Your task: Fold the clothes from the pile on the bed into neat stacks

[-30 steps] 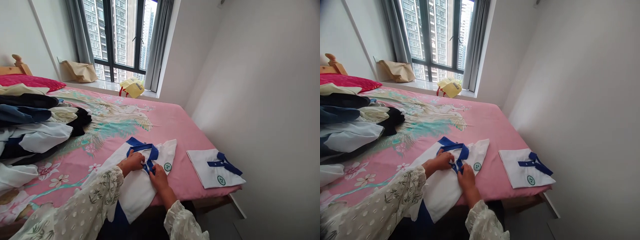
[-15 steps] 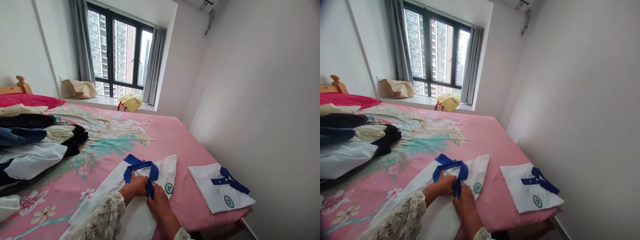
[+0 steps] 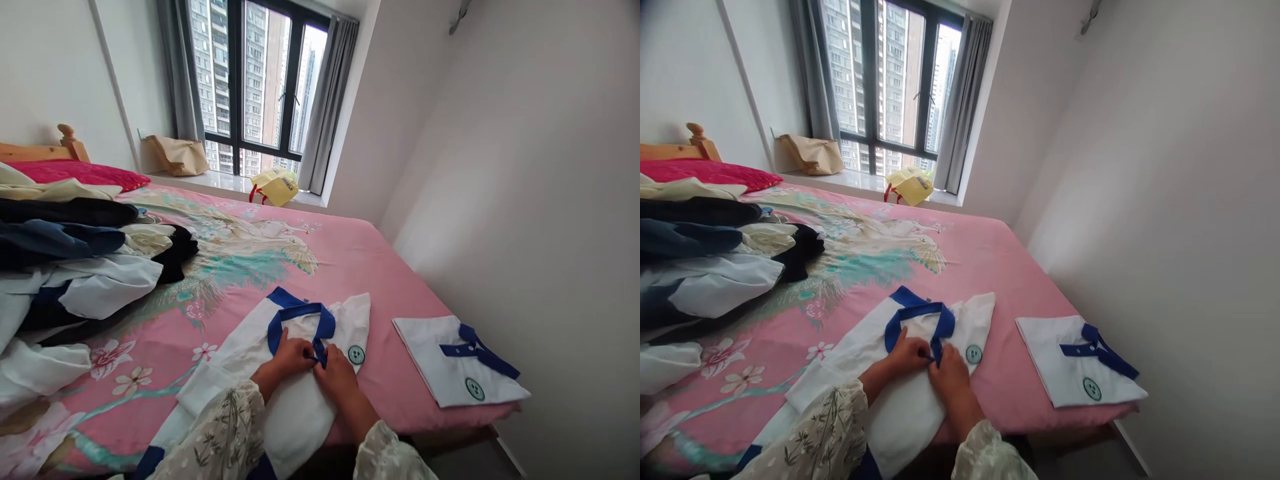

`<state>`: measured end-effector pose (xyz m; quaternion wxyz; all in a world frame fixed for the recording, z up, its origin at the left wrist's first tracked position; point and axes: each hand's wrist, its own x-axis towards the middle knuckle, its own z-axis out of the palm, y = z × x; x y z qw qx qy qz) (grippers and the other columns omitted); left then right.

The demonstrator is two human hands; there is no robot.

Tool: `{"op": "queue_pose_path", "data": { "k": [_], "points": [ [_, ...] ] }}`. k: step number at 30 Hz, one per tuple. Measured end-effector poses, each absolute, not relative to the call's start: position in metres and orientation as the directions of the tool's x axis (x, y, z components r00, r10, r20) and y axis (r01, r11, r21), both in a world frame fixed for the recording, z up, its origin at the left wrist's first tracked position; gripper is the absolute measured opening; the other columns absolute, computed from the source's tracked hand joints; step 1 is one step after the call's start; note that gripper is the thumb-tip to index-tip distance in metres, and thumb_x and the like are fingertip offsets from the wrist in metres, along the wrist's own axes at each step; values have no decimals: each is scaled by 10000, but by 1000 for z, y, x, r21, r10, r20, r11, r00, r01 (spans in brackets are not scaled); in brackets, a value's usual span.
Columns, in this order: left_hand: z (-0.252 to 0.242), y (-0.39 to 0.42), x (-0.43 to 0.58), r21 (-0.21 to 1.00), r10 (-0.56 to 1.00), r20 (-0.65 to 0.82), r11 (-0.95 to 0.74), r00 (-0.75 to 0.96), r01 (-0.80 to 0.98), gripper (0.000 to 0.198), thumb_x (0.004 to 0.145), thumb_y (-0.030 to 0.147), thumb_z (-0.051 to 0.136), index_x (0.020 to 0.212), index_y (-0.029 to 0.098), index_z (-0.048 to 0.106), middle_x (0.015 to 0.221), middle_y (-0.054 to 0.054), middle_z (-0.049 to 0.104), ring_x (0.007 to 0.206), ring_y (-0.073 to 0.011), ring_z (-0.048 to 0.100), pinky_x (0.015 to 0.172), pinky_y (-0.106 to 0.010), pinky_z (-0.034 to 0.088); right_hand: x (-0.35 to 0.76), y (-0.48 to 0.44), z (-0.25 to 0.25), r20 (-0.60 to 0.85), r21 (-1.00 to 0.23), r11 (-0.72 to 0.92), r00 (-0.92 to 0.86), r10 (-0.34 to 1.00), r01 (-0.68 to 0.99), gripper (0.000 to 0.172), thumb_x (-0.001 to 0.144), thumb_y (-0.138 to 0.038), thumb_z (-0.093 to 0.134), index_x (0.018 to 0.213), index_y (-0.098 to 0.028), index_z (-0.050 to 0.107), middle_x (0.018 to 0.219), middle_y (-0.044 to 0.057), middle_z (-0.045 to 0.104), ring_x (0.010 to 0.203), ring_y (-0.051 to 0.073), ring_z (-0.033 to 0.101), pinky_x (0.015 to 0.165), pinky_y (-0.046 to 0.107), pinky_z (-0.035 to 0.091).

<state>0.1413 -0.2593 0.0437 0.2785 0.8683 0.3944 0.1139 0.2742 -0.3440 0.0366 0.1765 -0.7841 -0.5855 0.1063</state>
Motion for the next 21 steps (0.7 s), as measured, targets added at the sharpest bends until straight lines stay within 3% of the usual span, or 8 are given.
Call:
{"op": "queue_pose_path", "data": {
  "k": [6, 12, 17, 21],
  "points": [
    [37, -271, 134, 631, 724, 116, -582, 680, 512, 142, 783, 323, 560, 798, 219, 656, 844, 9, 701, 903, -180, 603, 1122, -472, 51, 278, -346, 37, 37, -454, -257, 307, 951, 853, 245, 738, -153, 498, 975, -163, 557, 982, 116, 612, 916, 232, 576, 774, 299, 401],
    [38, -279, 129, 571, 648, 308, -712, 697, 409, 120, 777, 199, 526, 830, 231, 628, 829, 24, 691, 863, -150, 607, 1133, -460, 17, 287, -345, 32, 36, -567, -266, 346, 938, 779, 149, 746, -130, 451, 834, -183, 559, 837, 54, 621, 830, 177, 564, 746, 259, 391],
    [40, -279, 130, 581, 600, 289, -729, 746, 362, 341, 764, 78, 419, 854, 268, 688, 889, 23, 694, 926, -141, 601, 1123, -482, -19, 293, -347, 33, -19, -670, -292, 378, 926, 683, 119, 753, -204, 447, 809, -200, 553, 720, -10, 604, 652, 129, 539, 594, 213, 382],
    [39, -275, 131, 622, 608, 218, -689, 764, 371, 335, 777, 104, 445, 855, 286, 715, 884, 20, 705, 922, -147, 613, 1113, -499, -34, 293, -348, 37, -46, -708, -285, 361, 931, 646, 99, 741, -215, 453, 754, -202, 550, 671, -28, 585, 606, 116, 514, 551, 202, 357]
  ]
}}
